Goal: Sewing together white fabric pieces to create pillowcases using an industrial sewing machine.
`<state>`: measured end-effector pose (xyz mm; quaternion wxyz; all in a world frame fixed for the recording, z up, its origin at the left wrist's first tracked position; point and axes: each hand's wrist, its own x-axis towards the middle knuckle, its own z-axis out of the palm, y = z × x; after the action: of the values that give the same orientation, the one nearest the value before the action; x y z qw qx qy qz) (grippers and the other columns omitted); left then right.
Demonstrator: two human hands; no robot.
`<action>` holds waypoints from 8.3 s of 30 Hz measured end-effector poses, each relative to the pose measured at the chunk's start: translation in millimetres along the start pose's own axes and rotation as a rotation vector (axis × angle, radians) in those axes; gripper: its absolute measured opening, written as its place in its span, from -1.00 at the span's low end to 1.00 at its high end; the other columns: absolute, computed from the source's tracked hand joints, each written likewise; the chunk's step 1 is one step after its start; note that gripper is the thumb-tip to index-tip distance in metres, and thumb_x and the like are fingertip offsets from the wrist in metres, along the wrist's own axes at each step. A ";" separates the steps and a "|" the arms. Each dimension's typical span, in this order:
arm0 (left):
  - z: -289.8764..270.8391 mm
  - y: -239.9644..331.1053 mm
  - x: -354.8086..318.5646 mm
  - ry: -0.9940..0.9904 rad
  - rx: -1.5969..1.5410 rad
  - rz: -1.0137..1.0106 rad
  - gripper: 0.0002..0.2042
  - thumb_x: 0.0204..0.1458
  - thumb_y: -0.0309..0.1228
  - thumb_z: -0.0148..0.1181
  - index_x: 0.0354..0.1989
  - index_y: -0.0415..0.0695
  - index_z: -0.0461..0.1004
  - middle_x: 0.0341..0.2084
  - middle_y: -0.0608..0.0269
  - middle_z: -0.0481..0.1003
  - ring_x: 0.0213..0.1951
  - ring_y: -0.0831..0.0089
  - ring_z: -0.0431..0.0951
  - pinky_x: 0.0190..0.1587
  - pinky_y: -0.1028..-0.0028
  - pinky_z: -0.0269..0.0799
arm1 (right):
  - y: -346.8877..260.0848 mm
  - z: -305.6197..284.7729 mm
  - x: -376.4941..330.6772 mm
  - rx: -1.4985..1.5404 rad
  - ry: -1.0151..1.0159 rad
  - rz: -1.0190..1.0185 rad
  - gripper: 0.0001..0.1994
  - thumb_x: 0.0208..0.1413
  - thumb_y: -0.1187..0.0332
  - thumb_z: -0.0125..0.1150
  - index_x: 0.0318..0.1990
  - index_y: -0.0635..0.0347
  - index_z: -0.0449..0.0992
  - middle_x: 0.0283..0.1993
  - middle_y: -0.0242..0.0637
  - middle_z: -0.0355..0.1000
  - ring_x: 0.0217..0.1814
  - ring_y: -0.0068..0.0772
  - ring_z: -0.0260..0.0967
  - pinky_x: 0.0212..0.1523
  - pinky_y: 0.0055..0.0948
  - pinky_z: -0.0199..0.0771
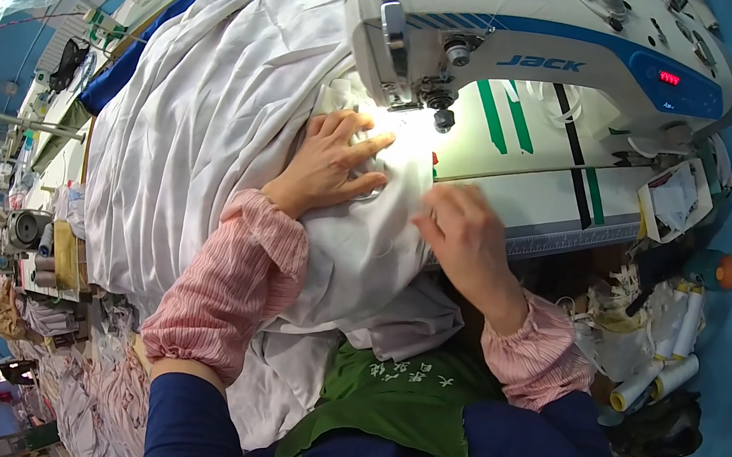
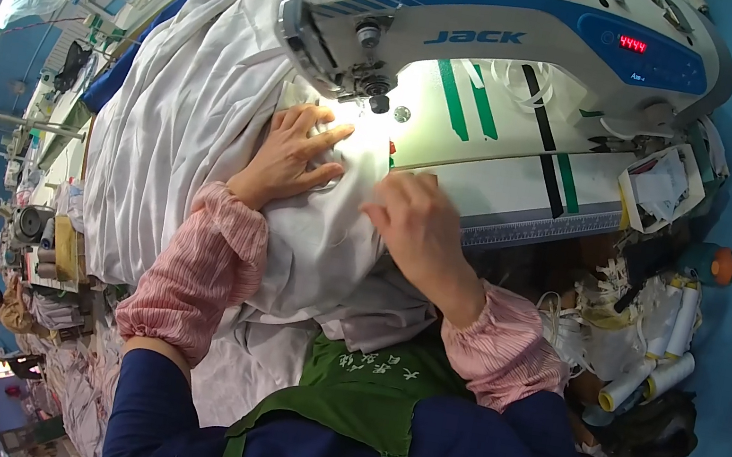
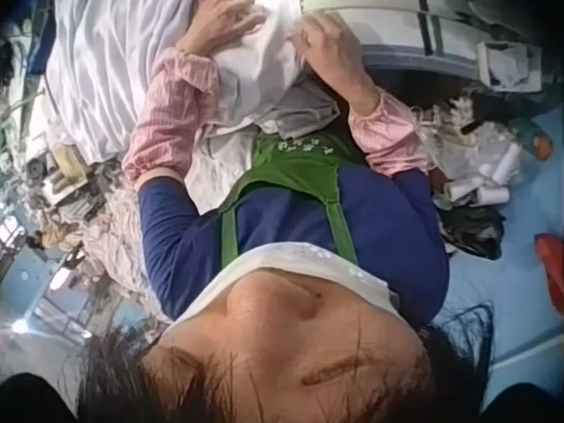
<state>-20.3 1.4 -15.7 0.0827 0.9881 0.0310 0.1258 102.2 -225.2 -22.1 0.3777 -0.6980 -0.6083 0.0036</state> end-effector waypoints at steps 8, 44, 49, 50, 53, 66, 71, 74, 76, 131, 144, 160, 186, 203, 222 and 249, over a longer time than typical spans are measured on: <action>-16.2 -23.3 -55.1 0.023 0.066 -0.148 -0.34 0.07 -0.01 0.20 0.36 0.10 0.23 0.34 -0.15 0.10 0.35 -0.20 0.07 0.36 0.00 -0.01 | 1.9 46.8 40.2 -0.137 0.079 0.243 -0.72 0.03 0.28 0.34 -0.25 0.32 0.46 -0.26 -0.17 0.44 -0.18 -0.14 0.41 -0.12 -0.22 0.43; -126.9 -116.7 -256.7 -0.496 0.085 -1.182 -0.17 0.07 0.31 -0.06 0.27 -0.20 0.34 0.18 -0.14 0.39 0.23 -0.01 0.37 0.29 0.20 0.22 | -143.8 -32.7 -179.3 1.456 -1.025 0.618 -0.51 0.00 0.47 0.44 0.13 0.31 0.45 0.07 -0.24 0.49 0.11 -0.45 0.39 0.12 -0.42 0.38; -107.0 -112.2 -253.2 -0.381 0.298 -1.140 -0.24 0.03 0.17 0.06 0.13 -0.35 0.43 0.05 -0.29 0.46 0.13 -0.07 0.47 0.22 0.20 0.30 | -147.9 -42.4 -228.3 1.346 -0.814 0.396 -0.77 0.10 0.47 0.37 -0.10 0.32 0.57 -0.17 -0.31 0.57 -0.18 -0.57 0.46 -0.19 -0.52 0.43; -106.5 -101.1 -247.1 -0.379 0.356 -1.121 -0.32 0.05 0.15 0.07 0.05 -0.29 0.50 0.01 -0.24 0.50 0.08 -0.06 0.50 0.17 0.18 0.36 | -150.3 -46.2 -231.4 1.235 -0.772 0.258 -0.81 0.11 0.45 0.37 -0.16 0.34 0.59 -0.23 -0.29 0.59 -0.24 -0.57 0.47 -0.24 -0.52 0.43; -116.0 -40.4 -213.5 -0.365 0.452 -1.025 -0.46 0.07 0.06 0.10 -0.06 -0.20 0.57 -0.08 -0.17 0.54 -0.01 -0.05 0.54 0.07 0.15 0.43 | -159.0 -57.7 -239.5 1.120 -0.748 0.255 -0.79 0.14 0.31 0.35 -0.24 0.32 0.63 -0.38 -0.21 0.56 -0.36 -0.53 0.46 -0.33 -0.48 0.40; -107.2 299.8 -162.9 -0.575 -0.344 0.638 -0.78 -0.02 -0.50 0.11 -0.18 -0.24 0.51 -0.25 0.11 0.47 -0.30 0.25 0.56 -0.29 0.36 0.51 | -165.3 -67.2 -256.1 0.885 -0.536 -0.169 -0.81 0.04 0.43 0.35 -0.17 0.24 0.59 -0.13 -0.21 0.53 -0.10 -0.19 0.44 -0.08 -0.33 0.45; -155.4 278.5 -173.1 -0.358 -0.556 0.496 -0.89 -0.08 -0.50 0.20 -0.37 -0.24 0.49 -0.37 0.14 0.46 -0.43 0.24 0.52 -0.41 0.36 0.47 | -151.9 -72.8 -228.3 0.880 -0.271 -0.274 -0.83 0.04 0.43 0.34 -0.20 0.24 0.58 -0.21 -0.22 0.52 -0.15 -0.20 0.45 -0.12 -0.31 0.46; -185.8 245.2 -193.4 0.189 -0.734 0.377 -0.96 -0.07 -0.59 0.11 -0.52 -0.22 0.45 -0.54 0.14 0.47 -0.63 0.45 0.40 -0.62 0.40 0.30 | -138.8 -79.5 -197.8 0.710 -0.066 -0.165 -0.84 0.06 0.41 0.34 -0.22 0.24 0.57 -0.25 -0.22 0.53 -0.18 -0.20 0.46 -0.16 -0.28 0.46; -188.0 229.4 -209.6 0.361 -0.656 0.232 -0.88 0.02 -0.52 0.17 -0.55 -0.19 0.44 -0.57 0.18 0.45 -0.65 0.54 0.32 -0.61 0.49 0.23 | -132.4 -82.7 -173.7 0.656 -0.026 -0.075 -0.84 0.06 0.40 0.34 -0.23 0.24 0.57 -0.27 -0.23 0.53 -0.20 -0.21 0.47 -0.18 -0.26 0.46; 6.2 -56.6 25.3 -0.012 -0.039 -0.035 -0.57 0.05 -0.04 0.24 -0.07 -0.12 0.58 0.15 0.02 0.37 0.28 0.08 0.22 0.29 0.11 0.00 | -12.8 4.5 -117.0 0.220 -0.116 -0.065 -0.75 -0.28 0.55 0.29 -0.32 0.22 0.60 -0.32 -0.38 0.52 -0.36 -0.38 0.40 -0.42 -0.46 0.48; 4.8 -132.7 67.1 0.031 0.003 -0.024 -0.60 0.13 -0.07 0.14 0.07 0.00 0.55 0.26 0.12 0.27 0.36 0.11 0.11 0.36 0.07 -0.10 | -4.4 -5.5 -41.6 0.170 -0.075 -0.093 -0.71 -0.32 0.59 0.29 -0.31 0.19 0.61 -0.33 -0.39 0.52 -0.35 -0.36 0.39 -0.36 -0.40 0.40; 18.3 -228.2 113.2 0.052 0.300 -0.214 -0.59 0.19 0.04 0.01 0.18 0.30 0.43 0.29 0.29 0.28 0.36 0.19 0.14 0.41 0.13 -0.04 | 30.8 2.3 44.2 0.274 -0.199 0.083 -0.72 -0.17 0.70 0.27 -0.25 0.20 0.59 -0.33 -0.26 0.48 -0.28 -0.22 0.43 -0.21 -0.33 0.46; -29.2 -77.5 34.3 -0.116 0.229 -0.163 -0.39 0.22 0.03 -0.01 0.38 0.01 0.15 0.30 -0.20 0.19 0.24 -0.24 0.28 0.24 0.06 0.27 | -42.3 95.4 40.8 1.381 0.348 0.895 -0.78 0.21 0.47 0.14 -0.01 0.26 0.39 -0.12 -0.38 0.42 -0.19 -0.58 0.39 -0.21 -0.50 0.46; -63.8 -186.3 -284.3 -0.383 0.386 -1.009 -0.34 0.19 0.16 -0.14 0.42 0.16 0.08 0.33 -0.30 0.08 0.34 -0.19 0.12 0.35 0.11 0.06 | -165.1 -55.4 -208.8 1.577 -0.687 0.388 -0.64 0.13 0.44 0.31 0.09 0.27 0.49 0.01 -0.28 0.53 0.07 -0.41 0.44 0.14 -0.41 0.40; -127.0 329.9 -191.5 -0.464 -0.334 0.658 -0.70 -0.05 -0.44 0.17 -0.13 -0.29 0.44 -0.41 0.20 0.39 -0.47 0.34 0.51 -0.44 0.40 0.45 | -169.8 -63.2 -267.7 0.986 -0.666 -0.427 -0.76 0.19 0.32 0.25 -0.08 0.29 0.53 -0.09 -0.01 0.45 -0.08 0.00 0.44 -0.07 -0.22 0.48; -28.9 324.2 -212.8 -0.428 -0.903 0.479 -0.80 0.11 -0.35 0.24 -0.48 -0.16 0.44 -0.68 0.17 0.38 -0.60 0.15 0.45 -0.53 0.24 0.35 | -114.3 -37.3 -204.0 -0.152 -0.027 -0.783 -0.85 -0.11 0.41 0.20 -0.32 0.13 0.54 -0.38 -0.46 0.39 -0.30 -0.53 0.38 -0.46 -0.54 0.37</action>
<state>-220.1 -330.7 15.5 0.4719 0.8373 -0.2692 -0.0616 -30.3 -421.5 -27.5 0.2898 -0.4393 -0.8319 -0.1763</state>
